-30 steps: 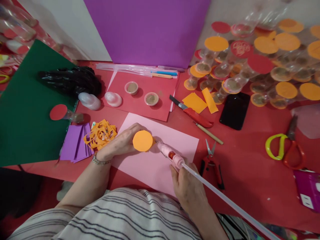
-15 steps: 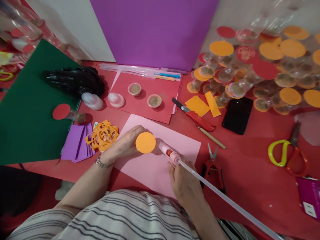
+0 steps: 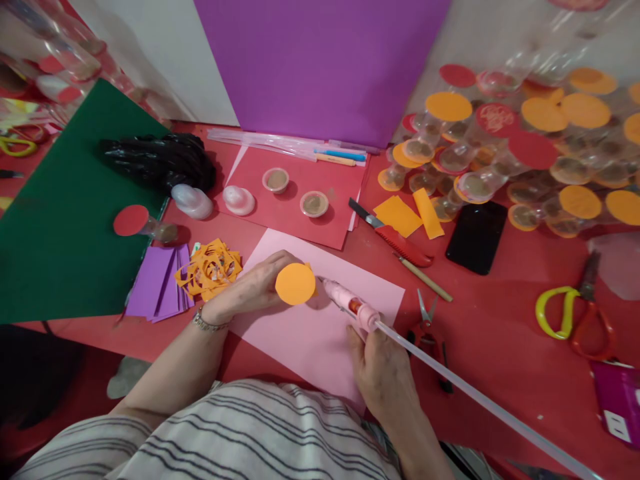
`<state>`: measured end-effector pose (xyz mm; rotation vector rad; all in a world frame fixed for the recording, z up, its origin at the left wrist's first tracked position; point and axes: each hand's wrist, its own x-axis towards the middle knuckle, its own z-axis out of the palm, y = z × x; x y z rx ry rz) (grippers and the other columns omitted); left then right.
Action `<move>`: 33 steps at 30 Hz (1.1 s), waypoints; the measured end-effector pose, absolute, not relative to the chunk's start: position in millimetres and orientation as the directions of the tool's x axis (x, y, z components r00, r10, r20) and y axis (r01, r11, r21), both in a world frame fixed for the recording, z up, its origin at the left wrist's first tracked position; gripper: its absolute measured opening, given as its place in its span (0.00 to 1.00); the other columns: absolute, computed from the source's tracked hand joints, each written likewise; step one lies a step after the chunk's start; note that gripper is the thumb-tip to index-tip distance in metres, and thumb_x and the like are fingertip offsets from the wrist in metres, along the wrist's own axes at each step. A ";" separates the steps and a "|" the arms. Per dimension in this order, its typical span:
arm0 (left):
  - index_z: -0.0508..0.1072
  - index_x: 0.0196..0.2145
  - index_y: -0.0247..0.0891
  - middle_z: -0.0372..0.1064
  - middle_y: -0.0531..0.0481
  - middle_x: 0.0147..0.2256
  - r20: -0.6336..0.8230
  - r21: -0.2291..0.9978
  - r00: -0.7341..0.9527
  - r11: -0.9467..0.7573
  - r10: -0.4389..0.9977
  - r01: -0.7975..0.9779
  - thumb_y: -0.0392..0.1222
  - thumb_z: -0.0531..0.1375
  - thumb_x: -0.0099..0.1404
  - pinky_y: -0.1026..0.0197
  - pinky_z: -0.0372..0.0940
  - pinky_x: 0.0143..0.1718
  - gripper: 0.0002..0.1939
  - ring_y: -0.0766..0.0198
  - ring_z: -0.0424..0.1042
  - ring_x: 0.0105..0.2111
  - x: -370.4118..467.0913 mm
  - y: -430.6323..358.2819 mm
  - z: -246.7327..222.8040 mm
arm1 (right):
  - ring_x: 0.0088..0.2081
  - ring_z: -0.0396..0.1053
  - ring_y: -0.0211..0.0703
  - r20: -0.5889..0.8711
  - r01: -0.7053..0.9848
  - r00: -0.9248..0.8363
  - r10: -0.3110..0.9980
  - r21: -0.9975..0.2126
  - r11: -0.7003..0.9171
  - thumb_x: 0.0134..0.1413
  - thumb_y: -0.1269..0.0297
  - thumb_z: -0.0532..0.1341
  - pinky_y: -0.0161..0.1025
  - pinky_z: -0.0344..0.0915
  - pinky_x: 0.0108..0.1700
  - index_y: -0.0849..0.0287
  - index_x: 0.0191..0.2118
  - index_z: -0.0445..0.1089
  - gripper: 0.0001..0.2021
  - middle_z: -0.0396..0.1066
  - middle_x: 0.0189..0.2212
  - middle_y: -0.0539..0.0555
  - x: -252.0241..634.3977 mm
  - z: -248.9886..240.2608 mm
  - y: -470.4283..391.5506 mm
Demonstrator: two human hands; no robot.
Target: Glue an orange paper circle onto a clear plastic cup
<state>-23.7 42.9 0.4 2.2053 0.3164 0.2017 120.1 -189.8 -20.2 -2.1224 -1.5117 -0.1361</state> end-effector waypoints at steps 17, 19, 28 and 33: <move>0.66 0.42 0.38 0.67 0.48 0.39 0.017 0.786 0.923 -0.576 0.384 0.225 0.46 0.65 0.64 0.60 0.67 0.37 0.14 0.61 0.71 0.36 -21.9 38.9 -3.9 | 0.25 0.68 0.49 0.330 0.935 0.327 0.886 -0.247 -0.253 0.73 0.58 0.45 0.43 0.64 0.28 0.63 0.40 0.66 0.17 0.70 0.25 0.57 111.0 -18.5 -173.5; 0.66 0.42 0.38 0.68 0.48 0.39 0.014 0.789 0.927 -0.573 0.374 0.219 0.46 0.65 0.64 0.59 0.67 0.37 0.14 0.61 0.71 0.36 -21.3 39.4 -3.6 | 0.27 0.70 0.49 0.336 0.934 0.330 0.882 -0.253 -0.253 0.72 0.59 0.45 0.42 0.65 0.29 0.64 0.41 0.66 0.17 0.72 0.27 0.59 111.1 -21.6 -167.0; 0.69 0.45 0.37 0.70 0.45 0.43 0.036 0.805 0.951 -0.573 0.307 0.154 0.34 0.64 0.63 0.57 0.69 0.45 0.13 0.58 0.72 0.43 -23.0 41.9 -1.1 | 0.30 0.71 0.50 0.359 0.900 0.387 0.849 -0.348 -0.264 0.71 0.55 0.48 0.43 0.68 0.31 0.61 0.47 0.65 0.15 0.72 0.30 0.59 117.0 -27.9 -179.4; 0.69 0.47 0.38 0.70 0.45 0.45 -0.008 0.803 0.943 -0.559 0.332 0.204 0.35 0.65 0.63 0.56 0.69 0.46 0.16 0.57 0.72 0.45 -23.5 41.0 0.7 | 0.28 0.69 0.49 0.370 0.909 0.381 0.848 -0.320 -0.268 0.71 0.56 0.49 0.42 0.66 0.29 0.63 0.48 0.65 0.16 0.71 0.30 0.58 114.1 -23.2 -193.6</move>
